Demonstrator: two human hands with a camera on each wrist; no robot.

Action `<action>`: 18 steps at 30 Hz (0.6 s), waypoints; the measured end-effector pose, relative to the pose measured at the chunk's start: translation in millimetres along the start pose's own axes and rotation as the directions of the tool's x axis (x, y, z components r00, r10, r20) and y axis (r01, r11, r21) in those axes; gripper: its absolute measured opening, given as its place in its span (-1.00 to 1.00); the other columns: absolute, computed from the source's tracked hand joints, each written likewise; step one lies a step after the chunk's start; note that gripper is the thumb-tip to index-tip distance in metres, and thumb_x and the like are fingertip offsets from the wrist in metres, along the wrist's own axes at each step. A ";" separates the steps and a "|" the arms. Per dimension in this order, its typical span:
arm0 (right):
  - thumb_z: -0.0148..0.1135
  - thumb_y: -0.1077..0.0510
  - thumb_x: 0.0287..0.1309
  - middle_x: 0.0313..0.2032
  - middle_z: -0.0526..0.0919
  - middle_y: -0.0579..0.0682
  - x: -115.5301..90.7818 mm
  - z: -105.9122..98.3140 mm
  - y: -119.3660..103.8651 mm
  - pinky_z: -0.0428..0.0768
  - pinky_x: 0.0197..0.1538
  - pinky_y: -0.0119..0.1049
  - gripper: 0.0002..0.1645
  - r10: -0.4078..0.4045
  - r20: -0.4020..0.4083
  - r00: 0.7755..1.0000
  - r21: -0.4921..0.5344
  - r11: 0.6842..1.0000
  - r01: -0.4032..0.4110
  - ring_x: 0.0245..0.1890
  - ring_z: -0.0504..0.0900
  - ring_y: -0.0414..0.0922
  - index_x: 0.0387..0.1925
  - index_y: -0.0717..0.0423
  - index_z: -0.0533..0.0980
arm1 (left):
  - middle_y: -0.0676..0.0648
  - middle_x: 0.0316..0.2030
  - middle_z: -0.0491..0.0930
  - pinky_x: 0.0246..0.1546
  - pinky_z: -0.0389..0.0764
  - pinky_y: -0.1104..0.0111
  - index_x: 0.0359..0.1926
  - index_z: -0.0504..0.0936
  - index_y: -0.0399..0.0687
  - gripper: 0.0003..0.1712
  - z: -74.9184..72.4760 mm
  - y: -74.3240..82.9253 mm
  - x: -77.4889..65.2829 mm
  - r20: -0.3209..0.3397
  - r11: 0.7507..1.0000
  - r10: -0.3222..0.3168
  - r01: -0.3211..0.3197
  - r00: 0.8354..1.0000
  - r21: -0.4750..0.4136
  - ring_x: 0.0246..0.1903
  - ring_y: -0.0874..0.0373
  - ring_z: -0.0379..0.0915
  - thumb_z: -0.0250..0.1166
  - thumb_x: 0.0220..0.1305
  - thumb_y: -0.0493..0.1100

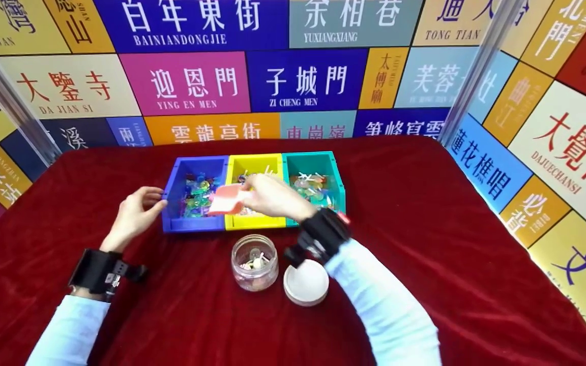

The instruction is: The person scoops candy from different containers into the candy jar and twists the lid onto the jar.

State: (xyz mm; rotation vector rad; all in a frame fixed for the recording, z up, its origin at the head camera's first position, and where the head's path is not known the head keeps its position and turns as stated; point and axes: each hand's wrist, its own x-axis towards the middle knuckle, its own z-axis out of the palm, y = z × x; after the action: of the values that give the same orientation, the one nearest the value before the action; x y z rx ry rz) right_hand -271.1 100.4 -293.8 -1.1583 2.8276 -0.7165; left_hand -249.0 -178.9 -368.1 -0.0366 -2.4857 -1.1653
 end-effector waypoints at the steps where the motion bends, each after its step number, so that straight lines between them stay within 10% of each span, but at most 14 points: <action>1: 0.14 0.08 0.10 -0.36 0.61 0.08 5.3 1.5 -3.1 0.39 -0.43 -0.38 -0.64 0.005 0.014 1.000 0.000 1.000 -0.005 -0.48 0.46 -0.11 -0.16 0.26 0.53 | -0.40 -0.21 0.48 -0.08 0.41 0.12 -0.10 0.44 -0.47 -0.64 0.6 -1.9 0.8 0.001 1.000 -0.018 0.018 1.000 0.014 -0.18 -0.20 0.43 0.18 0.06 -0.33; 18: 0.14 0.22 0.02 -0.49 0.58 0.06 65.6 42.8 -45.4 0.56 -0.48 -0.21 -0.90 0.009 0.016 1.000 -0.342 0.940 -0.003 -0.49 0.56 -0.01 -0.44 0.18 0.54 | -0.44 -0.11 0.47 0.00 0.39 0.09 0.01 0.38 -0.52 -0.62 14.2 -14.0 7.8 0.137 0.983 -0.128 0.107 0.982 0.149 -0.05 -0.24 0.39 0.03 0.17 -0.37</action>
State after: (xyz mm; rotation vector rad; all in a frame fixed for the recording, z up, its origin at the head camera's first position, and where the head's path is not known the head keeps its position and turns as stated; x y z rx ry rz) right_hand -281.4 10.9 -302.5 -1.1811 3.0200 -0.2125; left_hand -263.6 -178.6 -383.7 0.0677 -2.7266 -1.0629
